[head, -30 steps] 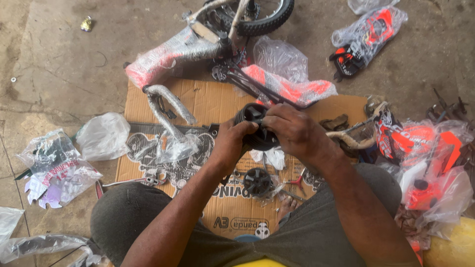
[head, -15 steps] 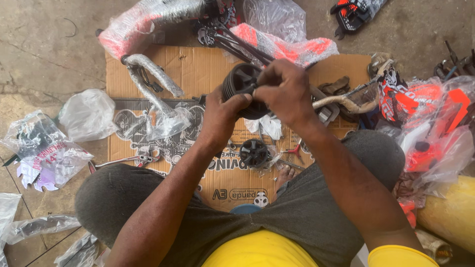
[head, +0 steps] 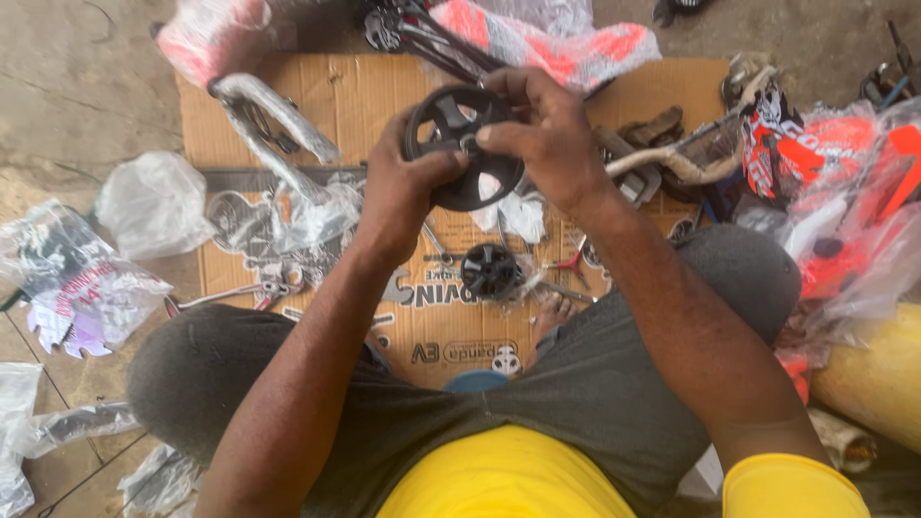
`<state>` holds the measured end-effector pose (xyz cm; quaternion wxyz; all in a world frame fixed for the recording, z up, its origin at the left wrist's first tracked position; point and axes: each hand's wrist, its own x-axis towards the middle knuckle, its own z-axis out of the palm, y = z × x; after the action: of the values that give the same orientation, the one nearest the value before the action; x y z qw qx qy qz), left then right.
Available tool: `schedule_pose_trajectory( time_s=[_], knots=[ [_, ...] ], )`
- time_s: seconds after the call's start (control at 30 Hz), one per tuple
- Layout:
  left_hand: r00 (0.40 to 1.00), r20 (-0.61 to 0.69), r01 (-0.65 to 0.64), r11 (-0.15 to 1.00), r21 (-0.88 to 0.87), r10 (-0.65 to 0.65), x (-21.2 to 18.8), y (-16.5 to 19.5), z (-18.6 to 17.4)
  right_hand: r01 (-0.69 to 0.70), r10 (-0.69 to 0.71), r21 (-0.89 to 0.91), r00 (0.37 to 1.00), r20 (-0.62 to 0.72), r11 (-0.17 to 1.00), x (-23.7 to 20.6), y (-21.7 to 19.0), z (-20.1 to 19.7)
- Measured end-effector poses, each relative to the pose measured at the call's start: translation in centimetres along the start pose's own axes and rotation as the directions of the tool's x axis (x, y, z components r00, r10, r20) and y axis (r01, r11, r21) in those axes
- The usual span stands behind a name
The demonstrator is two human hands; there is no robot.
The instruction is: The person sits on the floor and assembles motorcycle parts. They use a wrench to tighten bolts on a footrest, then unpack and handle a black plastic sprocket and a chain, preparing them for installation.
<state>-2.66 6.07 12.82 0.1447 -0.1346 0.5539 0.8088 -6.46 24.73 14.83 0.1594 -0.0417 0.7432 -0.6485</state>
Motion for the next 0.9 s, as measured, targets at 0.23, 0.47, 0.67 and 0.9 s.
schedule_pose_trajectory(
  time_s=[0.23, 0.47, 0.67, 0.9],
  knots=[
    [0.996, 0.039, -0.079, 0.992, -0.096, 0.083, -0.1, 0.7, -0.4, -0.023, 0.022, 0.086, 1.0, 0.014, 0.996, 0.1, -0.6, -0.6],
    [0.99, 0.04, -0.132, 0.991, -0.002, 0.132, -0.4, 1.4, -0.6, 0.032, -0.031, 0.097, 0.999, -0.006, 0.995, -0.1, -0.9, -0.5],
    [0.997, 0.019, -0.073, 0.987, 0.146, 0.071, -0.6, 2.5, -0.5, 0.053, -0.05, 0.143, 0.999, -0.021, 0.988, -0.3, -0.2, -0.3],
    [0.99, 0.001, -0.126, 0.889, 0.44, 0.14, 0.0, 2.8, -1.3, 0.142, -0.14, 0.126, 0.99, -0.027, 0.982, -1.0, 0.7, 0.4]
  ],
)
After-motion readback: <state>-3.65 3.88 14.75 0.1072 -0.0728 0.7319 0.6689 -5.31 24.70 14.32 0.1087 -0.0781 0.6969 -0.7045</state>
